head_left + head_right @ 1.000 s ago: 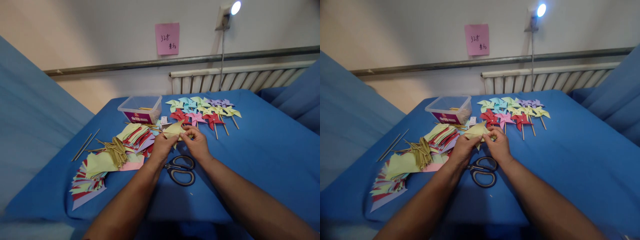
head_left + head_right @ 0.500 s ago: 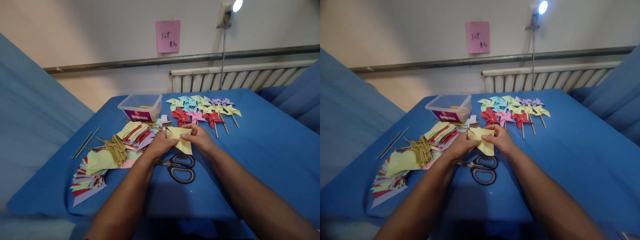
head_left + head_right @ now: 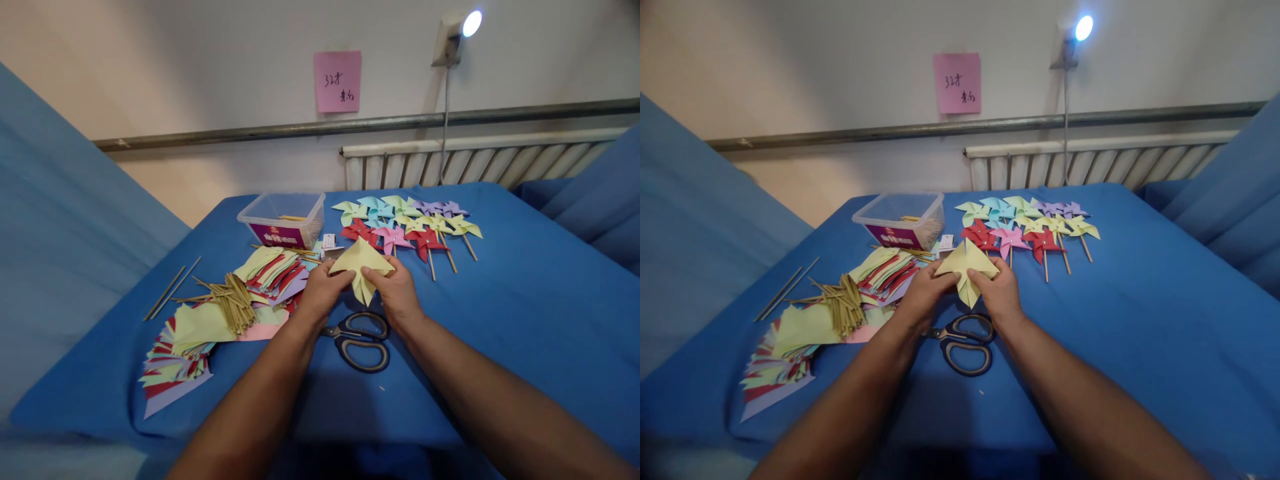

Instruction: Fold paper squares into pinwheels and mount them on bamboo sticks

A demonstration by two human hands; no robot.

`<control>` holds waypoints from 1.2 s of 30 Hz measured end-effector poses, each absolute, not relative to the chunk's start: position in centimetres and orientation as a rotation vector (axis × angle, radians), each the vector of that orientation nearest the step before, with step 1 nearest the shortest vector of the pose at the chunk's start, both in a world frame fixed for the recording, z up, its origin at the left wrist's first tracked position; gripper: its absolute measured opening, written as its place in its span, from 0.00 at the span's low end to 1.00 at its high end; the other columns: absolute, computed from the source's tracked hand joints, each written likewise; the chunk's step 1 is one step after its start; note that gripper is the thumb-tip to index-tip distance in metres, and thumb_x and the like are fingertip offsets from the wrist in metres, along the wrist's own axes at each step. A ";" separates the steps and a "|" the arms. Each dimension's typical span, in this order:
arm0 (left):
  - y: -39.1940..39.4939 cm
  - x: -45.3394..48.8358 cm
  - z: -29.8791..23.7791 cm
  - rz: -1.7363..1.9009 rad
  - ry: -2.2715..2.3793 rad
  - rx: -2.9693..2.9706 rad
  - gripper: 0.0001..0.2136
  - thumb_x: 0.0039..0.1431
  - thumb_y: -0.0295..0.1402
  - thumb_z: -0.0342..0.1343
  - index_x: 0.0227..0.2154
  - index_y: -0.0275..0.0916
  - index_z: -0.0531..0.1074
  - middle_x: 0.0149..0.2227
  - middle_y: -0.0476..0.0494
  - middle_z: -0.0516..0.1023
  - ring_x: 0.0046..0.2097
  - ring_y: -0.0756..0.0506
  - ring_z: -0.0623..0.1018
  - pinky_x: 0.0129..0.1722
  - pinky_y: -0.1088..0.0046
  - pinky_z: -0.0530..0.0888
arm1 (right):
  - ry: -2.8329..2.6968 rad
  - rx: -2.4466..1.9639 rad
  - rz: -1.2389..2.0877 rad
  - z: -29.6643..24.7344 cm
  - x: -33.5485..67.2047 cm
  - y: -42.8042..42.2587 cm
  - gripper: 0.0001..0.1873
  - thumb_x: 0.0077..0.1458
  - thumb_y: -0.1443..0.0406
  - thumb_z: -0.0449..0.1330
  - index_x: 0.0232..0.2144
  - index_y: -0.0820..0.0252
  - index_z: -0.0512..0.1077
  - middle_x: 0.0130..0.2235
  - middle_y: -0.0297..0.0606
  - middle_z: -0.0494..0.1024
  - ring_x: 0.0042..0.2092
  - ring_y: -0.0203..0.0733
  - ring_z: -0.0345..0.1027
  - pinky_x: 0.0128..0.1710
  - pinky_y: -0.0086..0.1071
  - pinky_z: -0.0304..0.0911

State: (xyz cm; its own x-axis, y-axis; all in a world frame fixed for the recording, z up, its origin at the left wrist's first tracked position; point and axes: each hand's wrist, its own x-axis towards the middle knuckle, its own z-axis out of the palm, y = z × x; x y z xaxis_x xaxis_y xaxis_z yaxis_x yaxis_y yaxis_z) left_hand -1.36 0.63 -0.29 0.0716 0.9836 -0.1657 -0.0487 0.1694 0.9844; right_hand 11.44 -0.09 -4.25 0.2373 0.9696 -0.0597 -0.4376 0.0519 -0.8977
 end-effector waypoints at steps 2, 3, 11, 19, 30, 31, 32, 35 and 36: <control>0.5 -0.7 -0.9 1.058 1.082 0.932 0.12 0.39 0.33 0.66 0.28 0.35 0.73 0.26 0.47 0.75 0.27 0.49 0.73 0.30 0.73 0.70 | -0.593 -0.944 1.172 -4.5 11.0 0.0 0.23 0.37 0.62 0.71 0.37 0.59 0.69 0.31 0.32 0.80 0.29 0.38 0.73 0.31 0.32 0.69; 0.4 -0.5 -1.2 1.050 1.044 0.879 0.12 0.40 0.34 0.66 0.27 0.35 0.72 0.25 0.47 0.74 0.27 0.50 0.73 0.30 0.74 0.70 | -0.567 -0.935 1.159 -4.6 10.9 0.0 0.23 0.37 0.62 0.71 0.37 0.59 0.70 0.32 0.32 0.80 0.29 0.37 0.73 0.31 0.31 0.69; 0.3 -0.3 -1.9 1.105 0.998 0.721 0.10 0.40 0.31 0.66 0.21 0.35 0.69 0.21 0.50 0.72 0.24 0.53 0.71 0.26 0.78 0.67 | -0.586 -0.965 1.159 -4.4 10.4 -0.3 0.22 0.37 0.62 0.71 0.36 0.59 0.70 0.31 0.33 0.80 0.29 0.38 0.73 0.30 0.31 0.68; 0.3 -0.3 -2.0 1.138 1.055 0.736 0.11 0.38 0.31 0.68 0.19 0.34 0.70 0.19 0.49 0.72 0.22 0.52 0.70 0.24 0.77 0.66 | -0.626 -0.961 1.183 -4.3 10.3 -0.4 0.21 0.37 0.62 0.71 0.34 0.59 0.69 0.30 0.31 0.79 0.29 0.37 0.71 0.30 0.31 0.67; 1.3 -1.8 0.0 1.204 0.917 0.501 0.12 0.41 0.22 0.62 0.33 0.32 0.77 0.32 0.43 0.81 0.31 0.47 0.78 0.33 0.73 0.74 | -1.226 -1.006 0.686 -3.5 11.8 -1.4 0.25 0.48 0.68 0.61 0.50 0.49 0.67 0.60 0.41 0.62 0.55 0.47 0.64 0.50 0.43 0.64; 1.3 -1.8 0.2 1.200 0.916 0.487 0.13 0.41 0.22 0.61 0.34 0.33 0.77 0.32 0.43 0.81 0.31 0.47 0.78 0.33 0.73 0.74 | -1.318 -1.023 0.600 -3.3 11.9 -1.5 0.23 0.47 0.68 0.61 0.48 0.49 0.69 0.62 0.40 0.59 0.58 0.49 0.60 0.53 0.45 0.61; 1.3 -1.9 0.3 1.198 0.913 0.482 0.13 0.41 0.22 0.61 0.34 0.33 0.77 0.33 0.44 0.81 0.31 0.47 0.78 0.34 0.73 0.75 | -1.396 -1.028 0.526 -3.2 11.9 -1.6 0.21 0.47 0.69 0.62 0.46 0.48 0.71 0.63 0.38 0.56 0.61 0.50 0.56 0.56 0.47 0.59; 1.1 -1.8 0.2 1.197 0.894 0.514 0.12 0.41 0.22 0.61 0.32 0.34 0.77 0.34 0.44 0.81 0.33 0.48 0.78 0.35 0.74 0.74 | -1.522 -0.990 0.421 -2.8 11.9 -1.8 0.14 0.48 0.67 0.65 0.39 0.50 0.74 0.64 0.36 0.55 0.64 0.52 0.51 0.60 0.49 0.53; 1.0 -1.7 0.1 1.195 0.886 0.537 0.11 0.40 0.23 0.62 0.31 0.34 0.77 0.34 0.44 0.81 0.33 0.48 0.78 0.36 0.74 0.74 | -1.530 -0.977 0.417 -2.8 11.8 -1.8 0.10 0.49 0.66 0.65 0.37 0.51 0.75 0.63 0.37 0.56 0.64 0.52 0.52 0.60 0.49 0.53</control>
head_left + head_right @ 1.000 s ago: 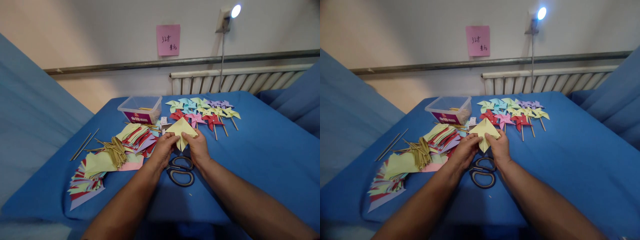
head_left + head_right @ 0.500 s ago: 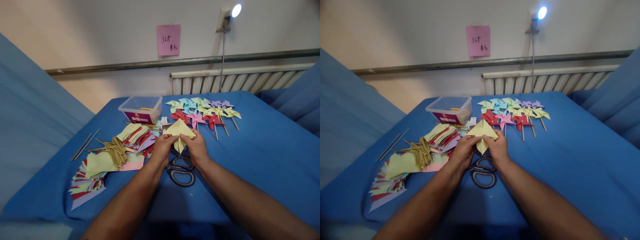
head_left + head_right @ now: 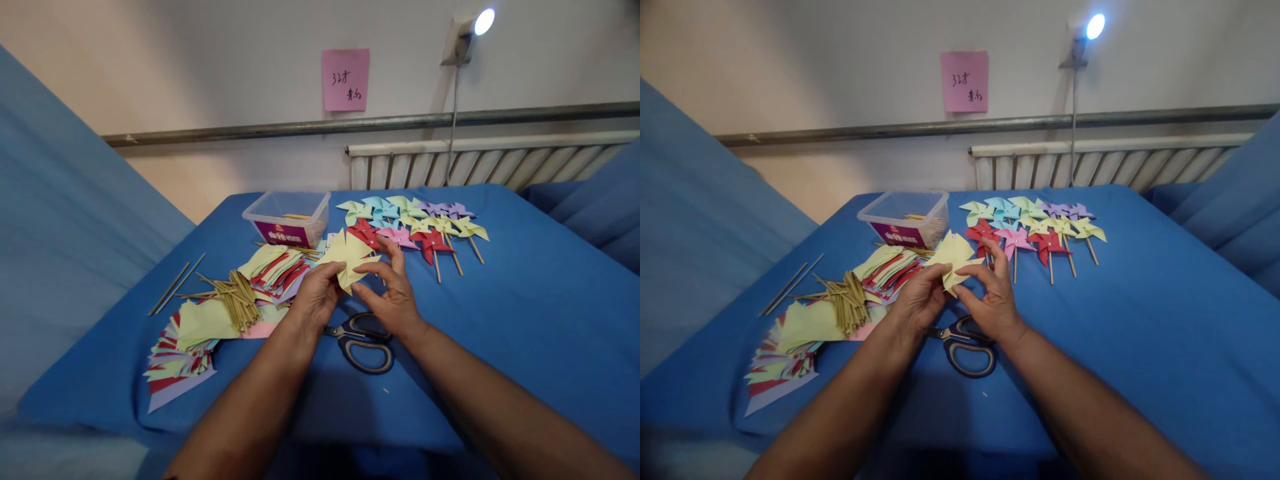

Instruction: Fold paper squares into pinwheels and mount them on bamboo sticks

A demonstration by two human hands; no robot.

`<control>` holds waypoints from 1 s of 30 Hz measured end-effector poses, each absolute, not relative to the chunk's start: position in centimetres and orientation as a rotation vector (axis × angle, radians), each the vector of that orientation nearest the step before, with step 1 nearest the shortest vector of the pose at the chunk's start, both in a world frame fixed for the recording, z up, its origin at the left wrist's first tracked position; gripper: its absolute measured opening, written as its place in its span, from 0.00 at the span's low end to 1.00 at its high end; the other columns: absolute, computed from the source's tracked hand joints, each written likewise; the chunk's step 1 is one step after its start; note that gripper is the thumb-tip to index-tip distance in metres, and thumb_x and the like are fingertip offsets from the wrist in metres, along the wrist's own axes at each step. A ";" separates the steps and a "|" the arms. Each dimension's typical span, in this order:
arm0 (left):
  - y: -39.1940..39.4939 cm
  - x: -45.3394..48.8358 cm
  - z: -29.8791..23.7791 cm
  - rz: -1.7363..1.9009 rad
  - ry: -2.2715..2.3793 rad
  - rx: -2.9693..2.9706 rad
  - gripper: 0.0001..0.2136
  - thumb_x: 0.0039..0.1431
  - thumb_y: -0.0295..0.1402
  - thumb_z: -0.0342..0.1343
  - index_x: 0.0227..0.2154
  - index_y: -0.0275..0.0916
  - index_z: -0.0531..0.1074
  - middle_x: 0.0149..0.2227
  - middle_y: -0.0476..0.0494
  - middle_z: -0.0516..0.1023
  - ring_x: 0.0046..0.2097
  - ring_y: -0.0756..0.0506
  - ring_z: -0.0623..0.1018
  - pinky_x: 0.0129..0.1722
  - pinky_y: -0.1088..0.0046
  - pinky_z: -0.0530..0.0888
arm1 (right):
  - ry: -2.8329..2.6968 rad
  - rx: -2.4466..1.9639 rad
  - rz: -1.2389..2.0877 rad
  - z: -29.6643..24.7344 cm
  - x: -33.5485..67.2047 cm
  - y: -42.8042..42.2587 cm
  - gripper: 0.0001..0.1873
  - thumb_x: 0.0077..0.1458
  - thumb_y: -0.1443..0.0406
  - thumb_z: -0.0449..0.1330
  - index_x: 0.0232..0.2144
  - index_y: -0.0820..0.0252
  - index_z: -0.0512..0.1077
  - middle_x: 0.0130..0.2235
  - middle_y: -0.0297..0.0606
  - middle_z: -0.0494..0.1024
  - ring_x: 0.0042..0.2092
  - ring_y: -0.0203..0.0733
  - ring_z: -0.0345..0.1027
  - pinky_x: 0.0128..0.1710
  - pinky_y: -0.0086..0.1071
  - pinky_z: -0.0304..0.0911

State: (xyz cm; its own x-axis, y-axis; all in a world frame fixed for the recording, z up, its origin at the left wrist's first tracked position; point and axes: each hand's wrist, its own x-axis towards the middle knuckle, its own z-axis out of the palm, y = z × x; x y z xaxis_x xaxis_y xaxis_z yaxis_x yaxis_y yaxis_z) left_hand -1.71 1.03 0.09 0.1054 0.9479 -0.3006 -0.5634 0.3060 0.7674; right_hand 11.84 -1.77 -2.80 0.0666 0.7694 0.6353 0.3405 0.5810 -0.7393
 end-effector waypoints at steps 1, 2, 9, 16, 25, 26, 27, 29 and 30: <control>1.0 -1.6 -0.1 1.201 0.880 0.562 0.10 0.40 0.23 0.63 0.30 0.33 0.77 0.33 0.44 0.81 0.33 0.48 0.78 0.35 0.74 0.73 | -1.529 -0.970 0.423 -2.8 11.8 -1.7 0.07 0.50 0.65 0.65 0.35 0.52 0.75 0.62 0.38 0.58 0.63 0.51 0.53 0.60 0.48 0.53; 0.9 -1.6 -0.3 1.208 0.879 0.588 0.09 0.39 0.24 0.64 0.28 0.33 0.77 0.31 0.44 0.80 0.32 0.49 0.77 0.34 0.75 0.73 | -1.520 -0.968 0.434 -2.9 11.8 -1.7 0.04 0.52 0.64 0.64 0.33 0.53 0.75 0.60 0.39 0.61 0.62 0.51 0.55 0.60 0.47 0.54; 0.7 -1.1 -1.2 1.177 0.987 0.699 0.07 0.39 0.29 0.65 0.23 0.32 0.75 0.22 0.48 0.74 0.24 0.52 0.71 0.29 0.75 0.69 | -1.333 -1.085 0.586 -3.7 11.9 -1.1 0.06 0.53 0.61 0.62 0.28 0.57 0.73 0.50 0.44 0.71 0.55 0.47 0.64 0.55 0.42 0.58; 0.6 -0.9 -1.4 1.167 1.005 0.729 0.10 0.39 0.31 0.67 0.26 0.32 0.76 0.23 0.46 0.76 0.24 0.51 0.71 0.30 0.73 0.70 | -1.255 -1.162 0.583 -3.9 11.8 -0.9 0.06 0.52 0.62 0.61 0.26 0.57 0.73 0.44 0.43 0.73 0.52 0.47 0.66 0.52 0.40 0.60; 0.4 -0.6 -1.0 1.184 1.050 0.745 0.12 0.37 0.30 0.68 0.27 0.32 0.76 0.25 0.46 0.78 0.25 0.51 0.74 0.30 0.74 0.70 | -1.258 -1.232 0.512 -4.1 11.7 -0.9 0.06 0.52 0.62 0.61 0.25 0.56 0.72 0.41 0.42 0.73 0.52 0.47 0.67 0.52 0.40 0.60; 0.4 -0.6 -1.1 1.186 1.054 0.748 0.12 0.37 0.30 0.68 0.28 0.32 0.76 0.26 0.46 0.78 0.26 0.51 0.74 0.31 0.73 0.70 | -1.264 -1.234 0.504 -4.1 11.7 -0.9 0.06 0.52 0.62 0.61 0.25 0.56 0.72 0.42 0.42 0.73 0.52 0.47 0.67 0.52 0.39 0.60; 0.4 -0.6 -1.1 1.187 1.058 0.752 0.12 0.37 0.30 0.67 0.29 0.32 0.76 0.27 0.45 0.78 0.26 0.50 0.74 0.31 0.73 0.71 | -1.271 -1.233 0.495 -4.1 11.7 -0.9 0.06 0.52 0.62 0.61 0.25 0.57 0.72 0.43 0.43 0.73 0.51 0.47 0.67 0.52 0.39 0.60; 0.4 -0.6 -1.1 1.182 1.070 0.764 0.12 0.37 0.30 0.67 0.29 0.32 0.76 0.27 0.45 0.78 0.27 0.50 0.75 0.32 0.73 0.71 | -1.280 -1.231 0.483 -4.1 11.7 -0.9 0.06 0.51 0.62 0.61 0.25 0.56 0.72 0.43 0.43 0.73 0.51 0.47 0.67 0.52 0.40 0.61; 0.5 -0.6 -1.2 1.178 1.076 0.769 0.12 0.37 0.30 0.67 0.28 0.32 0.76 0.27 0.45 0.78 0.27 0.50 0.75 0.31 0.73 0.71 | -1.281 -1.232 0.484 -4.2 11.7 -0.9 0.06 0.51 0.62 0.61 0.25 0.56 0.72 0.43 0.42 0.73 0.51 0.46 0.67 0.52 0.40 0.61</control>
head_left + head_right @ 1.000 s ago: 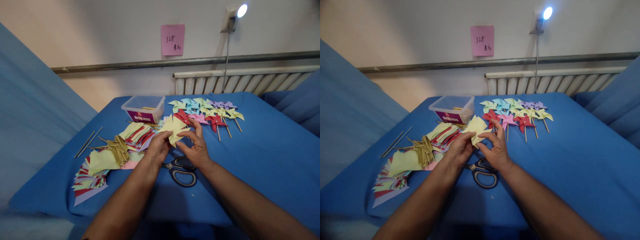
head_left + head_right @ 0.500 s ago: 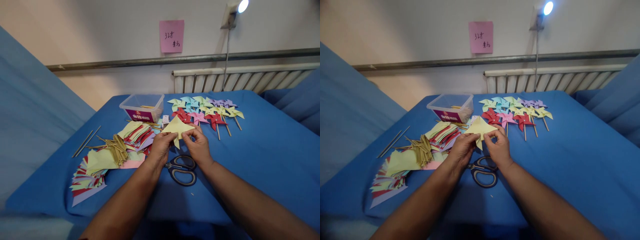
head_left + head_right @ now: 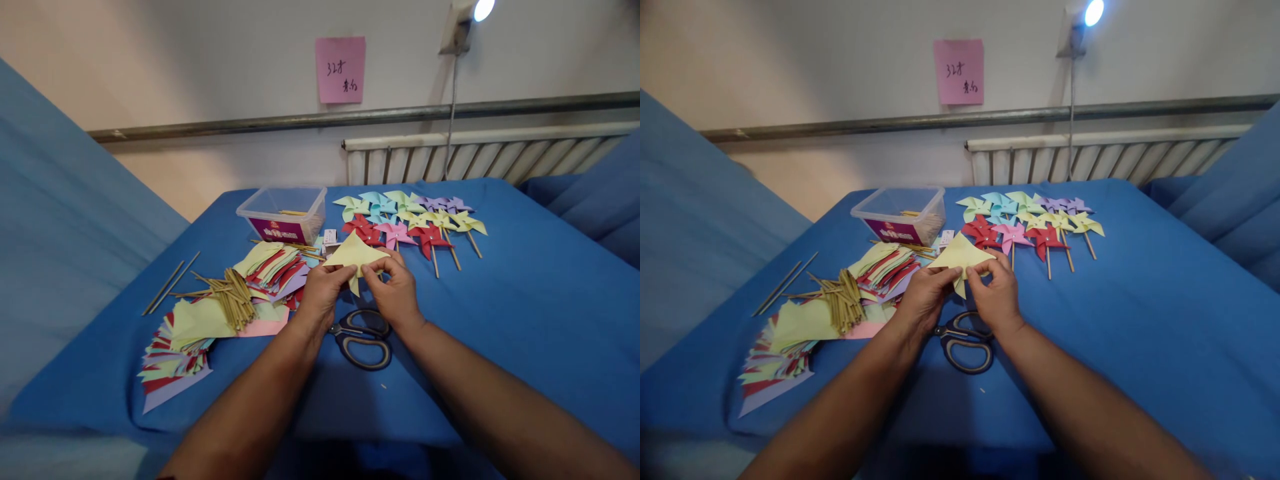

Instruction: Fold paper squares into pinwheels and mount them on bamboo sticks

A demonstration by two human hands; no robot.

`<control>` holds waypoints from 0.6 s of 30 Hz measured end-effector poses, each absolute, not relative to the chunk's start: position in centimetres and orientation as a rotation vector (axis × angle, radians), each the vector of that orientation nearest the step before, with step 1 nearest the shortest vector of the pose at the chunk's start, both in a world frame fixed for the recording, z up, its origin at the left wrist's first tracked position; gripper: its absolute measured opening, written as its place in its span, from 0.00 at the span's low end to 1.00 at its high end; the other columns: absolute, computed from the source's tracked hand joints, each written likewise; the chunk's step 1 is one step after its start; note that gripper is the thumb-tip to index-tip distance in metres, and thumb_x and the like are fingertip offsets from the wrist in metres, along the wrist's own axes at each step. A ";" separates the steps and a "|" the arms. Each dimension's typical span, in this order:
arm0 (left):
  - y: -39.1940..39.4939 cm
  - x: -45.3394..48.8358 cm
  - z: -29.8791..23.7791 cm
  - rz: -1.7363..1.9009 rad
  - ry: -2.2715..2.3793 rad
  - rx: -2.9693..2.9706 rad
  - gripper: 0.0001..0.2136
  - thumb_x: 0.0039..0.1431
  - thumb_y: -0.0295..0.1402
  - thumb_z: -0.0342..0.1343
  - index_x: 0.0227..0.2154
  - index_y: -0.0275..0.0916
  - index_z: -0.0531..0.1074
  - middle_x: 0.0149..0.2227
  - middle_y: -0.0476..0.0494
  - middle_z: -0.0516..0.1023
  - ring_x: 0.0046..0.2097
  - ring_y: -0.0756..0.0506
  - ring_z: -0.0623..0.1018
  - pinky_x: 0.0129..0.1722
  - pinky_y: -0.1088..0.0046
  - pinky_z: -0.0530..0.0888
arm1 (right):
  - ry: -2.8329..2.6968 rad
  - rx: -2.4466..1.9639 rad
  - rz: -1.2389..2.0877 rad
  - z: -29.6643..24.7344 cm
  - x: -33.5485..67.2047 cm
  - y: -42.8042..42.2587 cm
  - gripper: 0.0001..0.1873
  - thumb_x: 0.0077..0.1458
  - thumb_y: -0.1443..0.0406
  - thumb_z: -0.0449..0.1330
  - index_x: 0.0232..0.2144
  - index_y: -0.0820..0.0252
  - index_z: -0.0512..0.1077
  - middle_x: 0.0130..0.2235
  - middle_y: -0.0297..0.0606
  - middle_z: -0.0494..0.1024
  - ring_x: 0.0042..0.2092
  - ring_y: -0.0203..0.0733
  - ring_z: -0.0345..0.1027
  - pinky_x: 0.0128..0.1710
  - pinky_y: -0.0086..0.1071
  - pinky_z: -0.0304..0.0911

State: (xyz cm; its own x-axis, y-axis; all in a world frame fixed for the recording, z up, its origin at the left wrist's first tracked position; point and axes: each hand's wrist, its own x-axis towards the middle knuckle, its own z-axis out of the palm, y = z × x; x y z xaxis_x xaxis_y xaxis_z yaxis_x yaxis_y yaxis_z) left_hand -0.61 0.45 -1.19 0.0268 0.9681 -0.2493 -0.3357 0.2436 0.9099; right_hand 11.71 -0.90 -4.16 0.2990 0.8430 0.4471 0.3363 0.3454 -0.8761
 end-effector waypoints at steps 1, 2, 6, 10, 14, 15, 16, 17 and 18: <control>0.5 -0.6 -1.2 1.175 1.080 0.771 0.12 0.37 0.30 0.67 0.28 0.32 0.76 0.26 0.45 0.78 0.27 0.50 0.75 0.31 0.73 0.71 | -1.282 -1.235 0.490 -4.2 11.7 -0.9 0.06 0.51 0.62 0.61 0.25 0.56 0.72 0.42 0.42 0.73 0.50 0.46 0.68 0.51 0.40 0.61; 0.5 -0.6 -1.3 1.175 1.084 0.772 0.12 0.37 0.30 0.67 0.28 0.32 0.76 0.26 0.45 0.78 0.27 0.49 0.74 0.31 0.73 0.71 | -1.280 -1.239 0.498 -4.2 11.7 -0.9 0.06 0.51 0.62 0.61 0.25 0.56 0.72 0.42 0.41 0.73 0.50 0.46 0.68 0.51 0.40 0.61; 0.6 -0.7 -1.4 1.173 1.095 0.790 0.12 0.36 0.31 0.67 0.26 0.33 0.76 0.25 0.46 0.77 0.26 0.49 0.74 0.30 0.73 0.70 | -1.267 -1.251 0.515 -4.0 11.8 -0.9 0.07 0.51 0.61 0.61 0.24 0.56 0.72 0.39 0.39 0.73 0.47 0.45 0.69 0.49 0.38 0.62; 0.6 -0.7 -1.6 1.167 1.121 0.835 0.10 0.37 0.32 0.66 0.24 0.33 0.75 0.23 0.47 0.75 0.25 0.50 0.73 0.29 0.73 0.69 | -1.266 -1.254 0.533 -3.9 11.8 -0.9 0.07 0.50 0.62 0.61 0.23 0.56 0.71 0.36 0.37 0.72 0.41 0.43 0.69 0.45 0.37 0.63; 0.6 -0.8 -1.3 1.152 1.192 0.911 0.08 0.38 0.32 0.64 0.19 0.34 0.73 0.19 0.49 0.71 0.21 0.52 0.68 0.23 0.76 0.64 | -1.278 -1.262 0.537 -4.0 11.7 -1.0 0.07 0.50 0.62 0.61 0.23 0.57 0.71 0.35 0.37 0.71 0.41 0.44 0.69 0.45 0.38 0.63; 0.6 -0.9 -1.2 1.138 1.218 0.938 0.08 0.38 0.32 0.64 0.17 0.34 0.71 0.17 0.50 0.69 0.20 0.54 0.65 0.21 0.76 0.61 | -1.275 -1.248 0.534 -4.0 11.8 -1.0 0.07 0.50 0.62 0.61 0.24 0.57 0.71 0.37 0.38 0.72 0.43 0.45 0.69 0.47 0.39 0.63; 0.6 -1.0 -1.0 1.121 1.242 0.967 0.09 0.38 0.32 0.64 0.15 0.35 0.69 0.16 0.51 0.67 0.19 0.54 0.63 0.20 0.77 0.59 | -1.258 -1.228 0.540 -4.0 11.9 -0.9 0.05 0.49 0.62 0.62 0.26 0.57 0.72 0.40 0.40 0.73 0.45 0.46 0.68 0.48 0.40 0.62; 0.5 -1.1 -0.7 1.100 1.259 0.992 0.10 0.38 0.33 0.64 0.13 0.35 0.68 0.15 0.52 0.65 0.18 0.55 0.62 0.19 0.77 0.57 | -1.225 -1.207 0.559 -3.9 12.1 -0.8 0.07 0.48 0.61 0.63 0.31 0.57 0.73 0.43 0.41 0.73 0.47 0.46 0.68 0.49 0.41 0.62; 0.5 -1.2 -0.4 1.073 1.268 1.013 0.11 0.38 0.32 0.63 0.12 0.35 0.67 0.14 0.52 0.64 0.17 0.55 0.60 0.18 0.77 0.56 | -1.175 -1.188 0.592 -3.8 12.5 -0.6 0.12 0.47 0.61 0.64 0.36 0.56 0.73 0.47 0.42 0.73 0.49 0.46 0.67 0.49 0.42 0.62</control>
